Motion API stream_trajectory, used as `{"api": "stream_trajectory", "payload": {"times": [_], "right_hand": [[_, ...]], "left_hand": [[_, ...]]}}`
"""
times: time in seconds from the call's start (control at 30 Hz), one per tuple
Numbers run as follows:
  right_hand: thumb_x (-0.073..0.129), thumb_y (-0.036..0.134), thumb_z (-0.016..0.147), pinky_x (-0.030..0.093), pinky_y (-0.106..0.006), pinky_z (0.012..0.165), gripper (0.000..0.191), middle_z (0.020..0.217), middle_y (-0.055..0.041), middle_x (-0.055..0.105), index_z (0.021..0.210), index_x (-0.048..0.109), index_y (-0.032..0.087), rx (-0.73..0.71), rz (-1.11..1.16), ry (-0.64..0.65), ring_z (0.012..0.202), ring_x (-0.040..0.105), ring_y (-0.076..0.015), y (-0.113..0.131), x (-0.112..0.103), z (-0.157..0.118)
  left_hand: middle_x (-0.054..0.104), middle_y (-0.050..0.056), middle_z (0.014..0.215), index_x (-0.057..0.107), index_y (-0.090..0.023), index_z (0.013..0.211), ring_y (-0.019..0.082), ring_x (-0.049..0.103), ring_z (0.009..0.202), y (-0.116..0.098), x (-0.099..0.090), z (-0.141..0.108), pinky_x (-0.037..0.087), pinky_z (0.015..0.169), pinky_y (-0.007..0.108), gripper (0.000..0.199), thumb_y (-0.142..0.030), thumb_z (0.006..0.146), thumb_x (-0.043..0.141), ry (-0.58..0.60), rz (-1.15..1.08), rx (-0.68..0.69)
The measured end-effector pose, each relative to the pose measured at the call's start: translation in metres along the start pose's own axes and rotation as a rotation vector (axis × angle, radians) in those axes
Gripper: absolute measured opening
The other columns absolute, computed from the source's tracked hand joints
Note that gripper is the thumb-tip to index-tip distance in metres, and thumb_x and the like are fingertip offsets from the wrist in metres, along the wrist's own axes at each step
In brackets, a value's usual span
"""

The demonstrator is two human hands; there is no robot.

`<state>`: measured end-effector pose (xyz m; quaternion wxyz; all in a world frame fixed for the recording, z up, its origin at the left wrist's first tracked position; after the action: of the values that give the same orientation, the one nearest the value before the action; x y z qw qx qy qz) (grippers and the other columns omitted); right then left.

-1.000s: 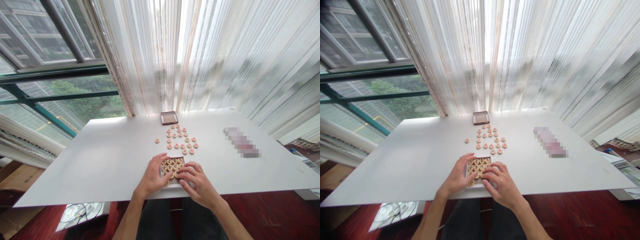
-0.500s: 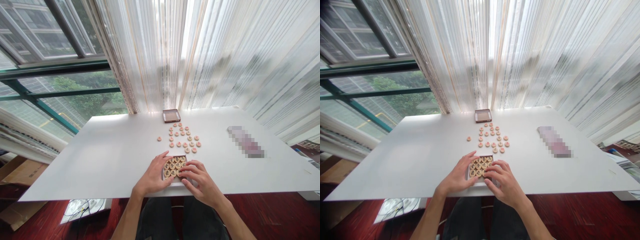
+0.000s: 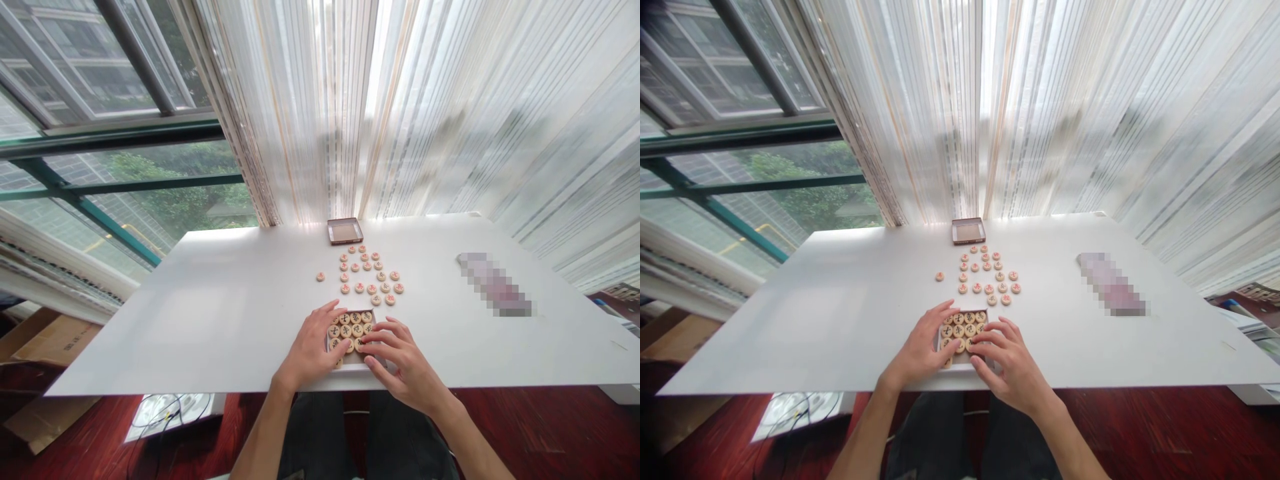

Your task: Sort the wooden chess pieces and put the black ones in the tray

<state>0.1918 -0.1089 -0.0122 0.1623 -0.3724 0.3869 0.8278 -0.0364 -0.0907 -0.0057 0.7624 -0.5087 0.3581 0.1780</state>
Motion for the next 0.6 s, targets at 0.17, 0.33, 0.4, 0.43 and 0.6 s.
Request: {"api": "stream_trajectory", "payload": {"times": [0.17,0.33,0.4,0.43,0.6], "right_hand": [[0.063,0.027,0.092,0.032,-0.058,0.114,0.024,0.113,-0.002,0.072,0.114,0.071,0.033,0.006,0.003,0.027,0.12,0.055,-0.0278,-0.0009,0.0006,-0.0004],[0.061,0.026,0.093,0.035,-0.056,0.113,0.022,0.116,-0.0024,0.071,0.111,0.072,0.033,0.036,0.042,0.005,0.122,0.053,-0.0272,-0.0046,-0.0008,-0.0018],[0.059,0.024,0.093,0.035,-0.055,0.114,0.022,0.116,-0.0023,0.07,0.108,0.073,0.032,0.043,0.049,-0.011,0.122,0.053,-0.0266,-0.0051,-0.0013,-0.0023],[0.059,0.024,0.094,0.035,-0.054,0.114,0.022,0.116,-0.0022,0.07,0.107,0.074,0.032,0.045,0.051,-0.017,0.122,0.053,-0.0264,-0.005,-0.0013,-0.0024],[0.058,0.023,0.094,0.034,-0.054,0.113,0.021,0.118,-0.0029,0.069,0.104,0.074,0.031,0.052,0.069,-0.014,0.125,0.049,-0.0274,-0.0035,0.0018,-0.0008]], "left_hand": [[0.044,0.005,0.152,0.047,-0.03,0.14,0.025,0.041,0.139,-0.0024,0.0018,0.0008,0.032,0.118,0.048,0.055,-0.027,0.088,0.064,-0.021,0.026,-0.007],[0.046,0.005,0.15,0.049,-0.031,0.139,0.024,0.043,0.137,-0.0011,0.002,0.0012,0.034,0.116,0.046,0.051,-0.029,0.09,0.062,-0.041,0.009,-0.019],[0.046,0.005,0.149,0.05,-0.031,0.138,0.024,0.044,0.137,-0.0016,0.0016,0.0016,0.035,0.115,0.046,0.05,-0.028,0.09,0.062,-0.04,0.01,-0.021],[0.047,0.005,0.149,0.051,-0.031,0.137,0.025,0.044,0.136,-0.002,0.0014,0.0018,0.036,0.115,0.046,0.049,-0.028,0.089,0.062,-0.04,0.012,-0.02],[0.048,0.005,0.147,0.055,-0.03,0.133,0.025,0.046,0.134,-0.0019,0.0036,0.0022,0.037,0.114,0.046,0.045,-0.028,0.089,0.063,-0.044,0.008,-0.021]]}}
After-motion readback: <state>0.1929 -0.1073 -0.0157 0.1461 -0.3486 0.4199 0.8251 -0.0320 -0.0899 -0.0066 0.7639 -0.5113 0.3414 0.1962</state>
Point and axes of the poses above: each hand's wrist, its own z-axis towards the middle knuckle, its own x-axis out of the palm, y = z × x, the point moved 1 cm from there along z, towards the middle knuckle
